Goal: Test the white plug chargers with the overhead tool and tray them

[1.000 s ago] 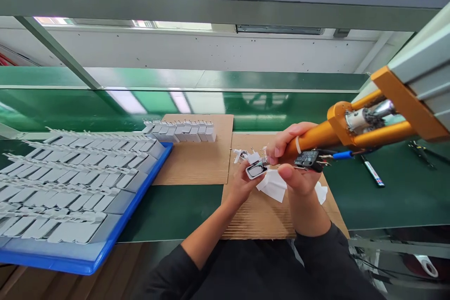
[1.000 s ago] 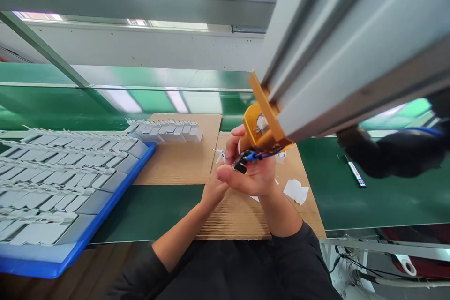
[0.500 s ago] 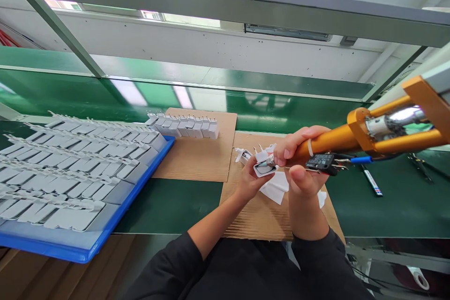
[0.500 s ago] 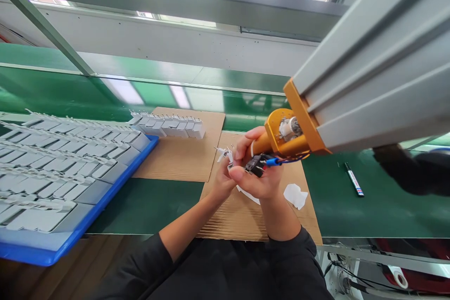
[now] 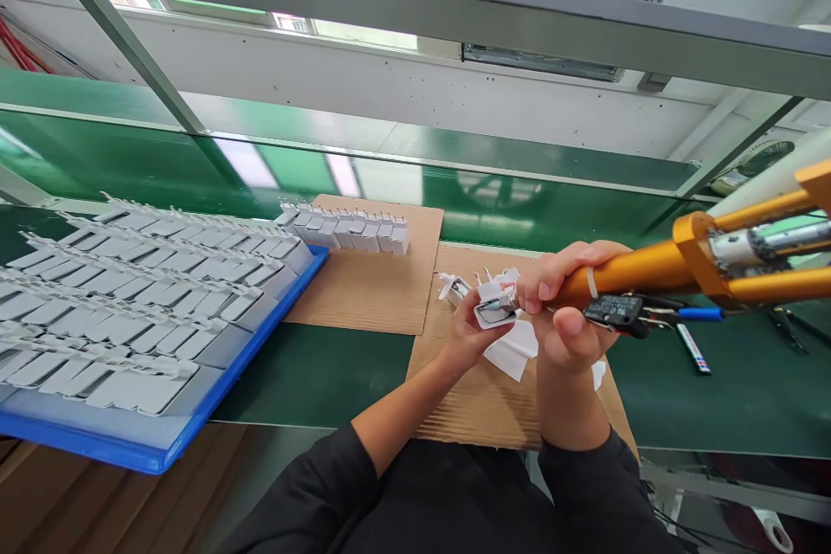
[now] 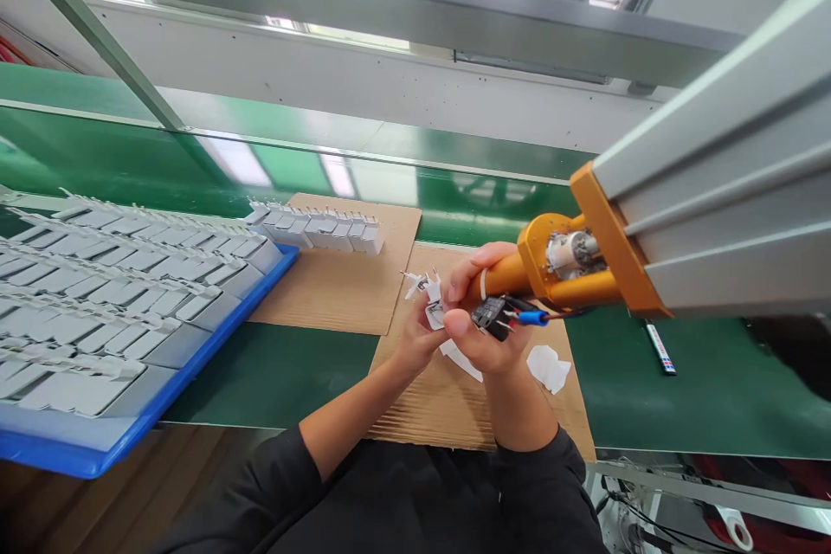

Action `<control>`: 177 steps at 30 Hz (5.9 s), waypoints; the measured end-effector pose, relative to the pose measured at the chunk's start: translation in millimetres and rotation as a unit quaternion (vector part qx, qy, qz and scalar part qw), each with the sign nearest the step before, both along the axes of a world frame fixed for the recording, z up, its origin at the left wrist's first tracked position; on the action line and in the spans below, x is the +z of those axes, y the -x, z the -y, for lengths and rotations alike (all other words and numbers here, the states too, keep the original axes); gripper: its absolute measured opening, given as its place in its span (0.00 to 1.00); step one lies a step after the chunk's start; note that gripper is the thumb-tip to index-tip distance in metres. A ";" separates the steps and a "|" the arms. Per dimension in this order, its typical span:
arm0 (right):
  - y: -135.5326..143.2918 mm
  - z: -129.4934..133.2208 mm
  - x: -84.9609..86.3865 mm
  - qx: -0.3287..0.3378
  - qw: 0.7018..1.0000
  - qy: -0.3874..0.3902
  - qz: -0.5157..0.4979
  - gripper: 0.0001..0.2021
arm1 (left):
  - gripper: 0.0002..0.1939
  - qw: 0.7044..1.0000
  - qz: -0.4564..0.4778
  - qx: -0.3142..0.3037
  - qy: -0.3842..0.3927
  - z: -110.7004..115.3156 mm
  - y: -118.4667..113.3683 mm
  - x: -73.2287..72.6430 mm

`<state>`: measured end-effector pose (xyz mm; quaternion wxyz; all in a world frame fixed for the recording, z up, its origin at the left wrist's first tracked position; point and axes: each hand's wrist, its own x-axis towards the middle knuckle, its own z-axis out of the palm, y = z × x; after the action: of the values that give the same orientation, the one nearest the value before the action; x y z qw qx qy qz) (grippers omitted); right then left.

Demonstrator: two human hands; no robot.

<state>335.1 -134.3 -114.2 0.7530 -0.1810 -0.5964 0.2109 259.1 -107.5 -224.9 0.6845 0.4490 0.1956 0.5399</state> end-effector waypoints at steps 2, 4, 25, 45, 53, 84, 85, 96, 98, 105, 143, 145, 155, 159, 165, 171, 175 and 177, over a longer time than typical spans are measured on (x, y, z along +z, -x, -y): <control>0.0 -0.1 0.1 0.006 1.000 -0.005 -0.002 0.15 | 0.28 1.000 0.003 -0.005 0.003 0.0 -0.3 -0.3; 0.0 -0.4 0.1 0.011 1.000 -0.007 -0.005 0.15 | 0.28 1.000 0.008 -0.009 0.003 0.2 -0.2 -0.3; -1.4 -0.5 0.7 0.007 1.000 -0.010 -0.013 0.15 | 0.28 0.999 0.020 -0.011 0.027 0.8 -0.8 -4.0; -0.1 0.8 1.7 -0.063 0.998 0.027 0.002 0.18 | 0.26 1.000 -0.014 0.009 0.026 1.5 1.3 -2.1; -3.2 -0.3 -0.1 -0.030 0.999 0.006 0.012 0.17 | 0.28 1.000 -0.023 0.002 0.013 -2.1 0.6 -5.7; -21.0 1.5 1.4 0.017 0.998 0.044 0.047 0.20 | 0.39 0.827 -0.544 0.067 -0.129 -11.0 39.7 -45.6; -21.4 1.4 1.3 0.012 0.998 0.045 0.049 0.20 | 0.37 0.831 -0.538 0.073 -0.120 -15.4 36.4 -45.8; -21.8 -3.0 2.3 0.007 0.998 0.040 0.050 0.21 | 0.41 0.844 -0.515 0.112 -0.093 -40.4 20.4 -43.3; -22.9 -3.2 2.1 -0.004 0.997 0.047 0.059 0.21 | 0.39 0.846 -0.515 0.112 -0.080 -40.5 18.9 -45.1; -24.0 -5.4 1.0 -0.007 0.997 0.044 0.056 0.21 | 0.40 0.817 -0.556 0.130 -0.075 -53.0 -3.9 -40.1; -19.7 -8.5 -7.1 -0.006 0.998 0.021 0.065 0.18 | 0.24 0.809 -0.495 0.087 -0.306 -20.6 69.7 30.3; -19.2 -8.0 -7.1 -0.014 0.997 0.023 0.067 0.17 | 0.24 0.807 -0.496 0.087 -0.309 -20.2 69.5 30.7; -19.5 -8.3 -8.3 -0.023 0.997 0.035 0.072 0.17 | 0.23 0.809 -0.500 0.077 -0.300 -18.8 69.0 33.8; -19.4 -8.7 -8.5 -0.023 0.997 0.038 0.068 0.17 | 0.23 0.813 -0.495 0.073 -0.297 -18.7 68.9 32.4; -19.7 -9.4 -7.5 0.007 0.998 0.004 0.058 0.18 | 0.22 0.816 -0.495 0.072 -0.288 -17.9 68.8 34.1; -18.5 -6.5 -2.8 -0.010 0.998 0.010 0.066 0.17 | 0.21 0.843 -0.471 0.060 -0.254 -17.6 68.9 30.1; -14.6 -4.5 -2.9 -0.008 0.998 0.005 0.060 0.17 | 0.22 0.910 -0.374 0.021 -0.178 -19.2 57.5 10.5; -12.1 -3.7 -3.9 -0.011 0.998 0.000 0.055 0.17 | 0.24 0.943 -0.306 -0.002 -0.132 -19.2 45.8 -1.8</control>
<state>347.2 -130.6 -118.1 0.7215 -0.1994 -0.6346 0.1922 213.3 -88.3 -226.7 0.5270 0.6794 0.3214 0.3967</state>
